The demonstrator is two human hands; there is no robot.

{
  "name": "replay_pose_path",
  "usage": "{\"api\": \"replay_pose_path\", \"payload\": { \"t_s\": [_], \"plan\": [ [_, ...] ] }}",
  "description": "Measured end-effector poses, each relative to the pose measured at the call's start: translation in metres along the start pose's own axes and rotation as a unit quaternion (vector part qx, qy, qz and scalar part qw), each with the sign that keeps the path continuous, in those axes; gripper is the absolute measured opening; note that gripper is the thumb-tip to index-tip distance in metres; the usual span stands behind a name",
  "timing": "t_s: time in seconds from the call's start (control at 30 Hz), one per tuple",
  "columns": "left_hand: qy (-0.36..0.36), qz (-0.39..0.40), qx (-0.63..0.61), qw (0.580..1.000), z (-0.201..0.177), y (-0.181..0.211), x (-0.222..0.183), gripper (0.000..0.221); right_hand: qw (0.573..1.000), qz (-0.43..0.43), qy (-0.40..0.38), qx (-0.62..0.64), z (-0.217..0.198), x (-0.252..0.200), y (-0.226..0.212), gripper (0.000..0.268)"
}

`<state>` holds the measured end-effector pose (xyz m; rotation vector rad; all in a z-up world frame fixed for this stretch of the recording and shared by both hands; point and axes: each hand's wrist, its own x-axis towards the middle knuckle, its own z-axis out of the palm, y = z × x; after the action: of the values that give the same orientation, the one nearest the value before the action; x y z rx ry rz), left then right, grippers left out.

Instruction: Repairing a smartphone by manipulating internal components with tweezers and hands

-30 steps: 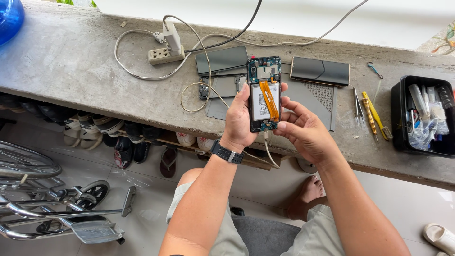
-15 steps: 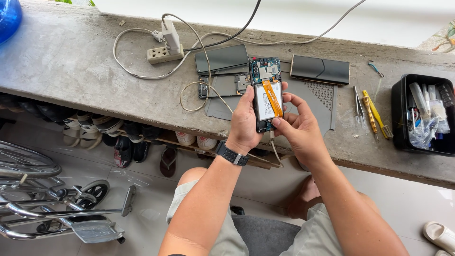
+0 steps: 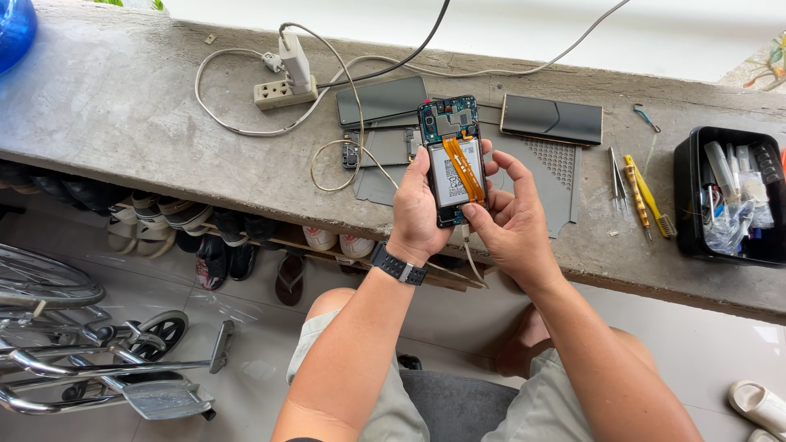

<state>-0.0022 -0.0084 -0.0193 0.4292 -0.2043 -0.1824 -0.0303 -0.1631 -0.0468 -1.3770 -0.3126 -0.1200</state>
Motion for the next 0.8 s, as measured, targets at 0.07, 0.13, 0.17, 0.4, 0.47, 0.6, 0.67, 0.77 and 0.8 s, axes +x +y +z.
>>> {"api": "replay_pose_path", "payload": {
  "t_s": [0.07, 0.13, 0.17, 0.4, 0.47, 0.6, 0.67, 0.77, 0.8],
  "plan": [
    [-0.003, 0.001, 0.003, 1.000, -0.003, 0.000, 0.001, 0.067, 1.000, 0.001, -0.003, -0.002, 0.001, -0.002, -0.002, 0.086],
    [-0.006, 0.003, 0.006, 1.000, -0.006, 0.000, 0.003, 0.067, 1.000, 0.001, -0.007, -0.003, 0.000, -0.002, -0.007, 0.086],
    [-0.006, 0.004, 0.015, 1.000, -0.007, 0.000, 0.003, 0.067, 1.000, 0.015, -0.015, 0.005, -0.001, 0.000, -0.011, 0.083],
    [0.018, -0.011, 0.051, 0.998, -0.007, 0.001, 0.005, 0.065, 0.997, 0.051, 0.031, -0.042, -0.018, 0.005, -0.026, 0.049],
    [0.031, -0.001, 0.062, 0.998, -0.004, 0.003, 0.003, 0.064, 0.997, 0.044, 0.038, -0.054, -0.021, 0.005, -0.026, 0.042],
    [0.061, 0.029, 0.099, 0.993, -0.009, 0.004, 0.008, 0.063, 0.996, 0.028, 0.047, -0.071, -0.021, 0.002, -0.029, 0.030],
    [0.083, 0.045, 0.117, 0.989, -0.010, 0.005, 0.010, 0.064, 0.996, 0.034, 0.036, -0.071, -0.019, -0.003, -0.036, 0.029],
    [0.128, 0.068, 0.159, 0.977, -0.017, -0.002, 0.017, 0.063, 0.996, 0.041, 0.016, -0.074, -0.019, -0.008, -0.040, 0.030],
    [0.151, 0.077, 0.183, 0.968, -0.021, -0.006, 0.019, 0.062, 0.996, 0.042, 0.006, -0.076, -0.019, -0.008, -0.040, 0.032]
  ]
}}
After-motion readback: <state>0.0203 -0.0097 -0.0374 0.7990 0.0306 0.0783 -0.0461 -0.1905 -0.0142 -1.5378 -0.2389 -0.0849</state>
